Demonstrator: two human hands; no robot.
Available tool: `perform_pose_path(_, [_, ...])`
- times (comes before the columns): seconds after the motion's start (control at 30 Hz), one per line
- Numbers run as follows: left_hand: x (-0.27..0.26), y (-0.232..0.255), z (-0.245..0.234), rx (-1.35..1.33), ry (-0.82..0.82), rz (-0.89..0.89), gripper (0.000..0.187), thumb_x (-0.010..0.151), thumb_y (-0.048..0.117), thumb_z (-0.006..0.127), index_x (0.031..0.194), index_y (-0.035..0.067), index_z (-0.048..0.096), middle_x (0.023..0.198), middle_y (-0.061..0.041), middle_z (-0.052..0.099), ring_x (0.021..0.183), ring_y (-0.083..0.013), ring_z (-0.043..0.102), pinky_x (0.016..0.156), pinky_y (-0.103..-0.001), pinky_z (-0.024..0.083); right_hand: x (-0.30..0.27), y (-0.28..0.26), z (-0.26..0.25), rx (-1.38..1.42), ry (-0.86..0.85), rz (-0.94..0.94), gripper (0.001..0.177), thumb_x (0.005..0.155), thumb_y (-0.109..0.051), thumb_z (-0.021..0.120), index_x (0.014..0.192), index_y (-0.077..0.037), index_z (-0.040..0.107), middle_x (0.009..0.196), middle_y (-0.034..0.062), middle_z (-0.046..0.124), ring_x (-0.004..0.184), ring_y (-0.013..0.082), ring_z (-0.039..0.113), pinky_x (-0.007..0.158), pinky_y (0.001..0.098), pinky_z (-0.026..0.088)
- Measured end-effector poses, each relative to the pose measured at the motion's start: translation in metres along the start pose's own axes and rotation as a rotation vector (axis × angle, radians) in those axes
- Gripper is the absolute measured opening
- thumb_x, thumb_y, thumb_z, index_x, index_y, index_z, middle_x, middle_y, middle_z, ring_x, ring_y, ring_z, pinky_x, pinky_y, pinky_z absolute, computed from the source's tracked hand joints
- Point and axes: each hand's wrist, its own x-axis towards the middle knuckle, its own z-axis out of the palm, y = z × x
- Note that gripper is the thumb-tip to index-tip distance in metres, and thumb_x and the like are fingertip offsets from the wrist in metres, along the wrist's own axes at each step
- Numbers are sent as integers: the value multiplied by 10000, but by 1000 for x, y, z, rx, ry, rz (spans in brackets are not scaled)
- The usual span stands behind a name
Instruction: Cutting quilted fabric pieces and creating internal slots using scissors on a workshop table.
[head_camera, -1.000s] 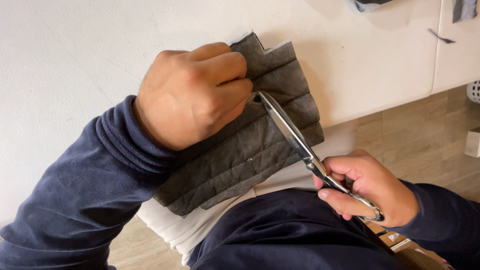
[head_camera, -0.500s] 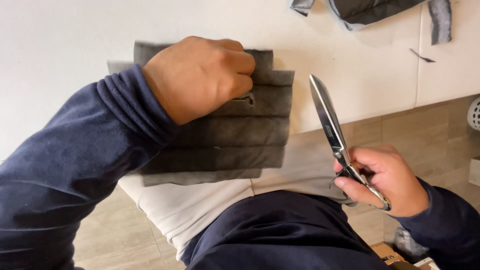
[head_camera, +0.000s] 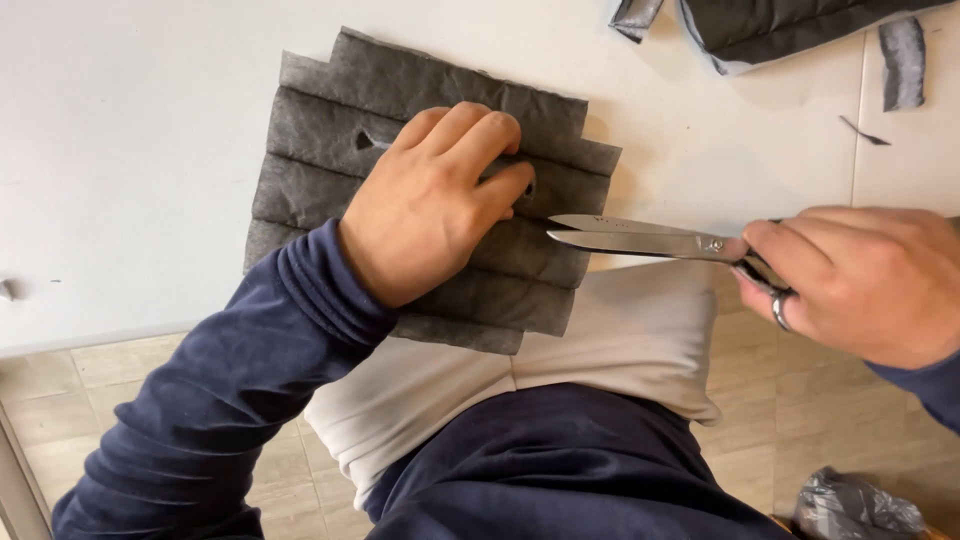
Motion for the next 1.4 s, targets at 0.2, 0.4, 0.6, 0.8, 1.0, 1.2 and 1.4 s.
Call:
perform_pose_path(0.2, [-1, 0, 2, -99, 77, 6, 140, 1035, 4, 588, 906, 58, 595, 1094, -114, 596, 1003, -295, 596, 841, -396, 447, 17, 38, -15, -405, -75, -169, 211, 938, -334, 776, 994, -188, 636, 674, -48, 453, 698, 181, 571, 598, 368, 447])
perform_pose_path(0.4, [-3, -3, 1, -82, 127, 96, 197, 1088, -5, 576, 899, 38, 611, 1073, -122, 635, 979, -303, 628, 821, -394, 452, 46, 36, -27, -443, 116, -395, 442, 1258, -139, 649, 847, 25, 643, 635, 35, 289, 596, 243, 387, 548, 383, 301])
perform_pose_path(0.6, [-6, -4, 5, -68, 122, 91, 220, 1106, 38, 586, 886, 47, 591, 1072, -121, 642, 987, -300, 634, 836, -401, 458, 56, 31, -34, -513, 127, -456, 331, 1133, 68, 682, 808, 26, 636, 634, 63, 324, 608, 264, 409, 573, 379, 265])
perform_pose_path(0.8, [-7, -5, 7, -69, 121, 100, 211, 1103, 25, 558, 897, 51, 596, 1091, -116, 639, 1000, -293, 630, 842, -391, 444, 58, 31, -33, -552, 158, -550, 427, 1188, -10, 619, 773, 87, 645, 637, 76, 305, 580, 246, 334, 533, 353, 230])
perform_pose_path(1.0, [-6, -6, 6, -81, 112, 100, 212, 1102, 1, 516, 909, 43, 593, 1081, -110, 626, 969, -287, 608, 821, -389, 429, 62, 27, -39, -637, 100, -658, 272, 942, 196, 509, 759, 155, 706, 605, 112, 325, 541, 234, 280, 556, 364, 202])
perform_pose_path(1.2, [-6, -6, 5, -78, 114, 103, 208, 1114, 21, 505, 933, 43, 605, 1093, -111, 639, 991, -290, 621, 841, -389, 437, 58, 24, -34, -630, 101, -643, 264, 886, 215, 485, 772, 170, 719, 611, 133, 336, 541, 250, 285, 558, 377, 204])
perform_pose_path(1.4, [-6, -6, 4, -111, 105, 85, 214, 1119, 19, 487, 935, 28, 595, 1075, -119, 629, 951, -292, 604, 817, -389, 424, 49, 30, -33, -625, 59, -717, 262, 815, 205, 479, 716, 219, 721, 565, 111, 281, 503, 237, 244, 532, 376, 155])
